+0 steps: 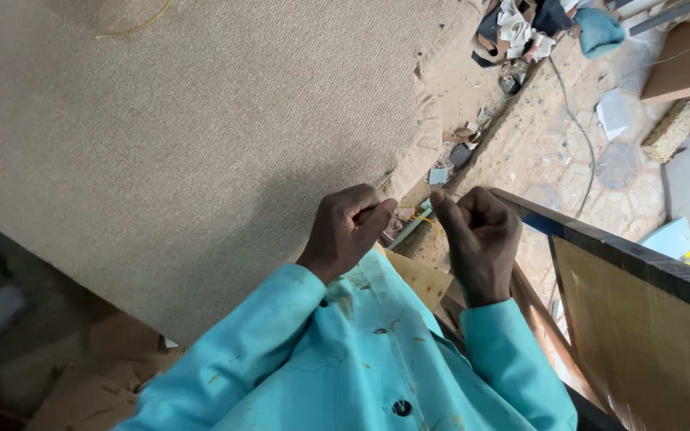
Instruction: Hand-sewing fabric and hammering components during furniture reupholstery
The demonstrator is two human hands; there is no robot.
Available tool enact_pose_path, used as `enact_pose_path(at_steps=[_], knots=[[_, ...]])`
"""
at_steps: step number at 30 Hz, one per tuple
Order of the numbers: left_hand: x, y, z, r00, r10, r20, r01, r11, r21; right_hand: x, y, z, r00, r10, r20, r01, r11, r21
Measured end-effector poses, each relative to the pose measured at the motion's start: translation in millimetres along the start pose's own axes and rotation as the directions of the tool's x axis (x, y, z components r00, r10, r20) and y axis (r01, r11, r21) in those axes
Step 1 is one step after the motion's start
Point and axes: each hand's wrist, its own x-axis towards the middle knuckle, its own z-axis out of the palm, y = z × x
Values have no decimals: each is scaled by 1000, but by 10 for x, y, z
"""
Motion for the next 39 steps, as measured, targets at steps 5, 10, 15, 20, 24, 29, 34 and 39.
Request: enact_pose_path(at_steps=[5, 10, 15, 20, 24, 29, 34, 39], knots=[[19, 23, 44, 999, 8, -43, -6, 999, 37, 181, -18, -112, 999, 10, 45, -7, 999, -52], [16, 89, 72, 997, -75, -25, 77, 991, 106, 382, 163, -162, 996, 55, 65, -56, 998, 16], [138, 31, 53, 983, -184, -25, 185, 979, 88, 682, 115, -2, 977, 94, 190, -131, 972, 193], [276, -110, 46, 965, -239, -105, 255, 950, 181, 1065, 354, 119, 942, 45, 331, -94, 987, 132], [274, -136, 87, 930, -332, -158, 356, 921, 159, 1255, 316, 229, 910, 45, 413, -83, 994, 73], [187, -216, 155, 889, -394, -232, 423, 901, 92, 1531, 146, 539, 880, -98, 464, 89, 995, 42], [313, 20, 211, 825, -499, -264, 521, 853, 16, 1754, 78, 892, 878, -222, 425, 323, 929, -182], [302, -85, 203, 848, -465, -252, 497, 865, 75, 1888, 391, 1118, 877, -203, 436, 352, 889, -294]])
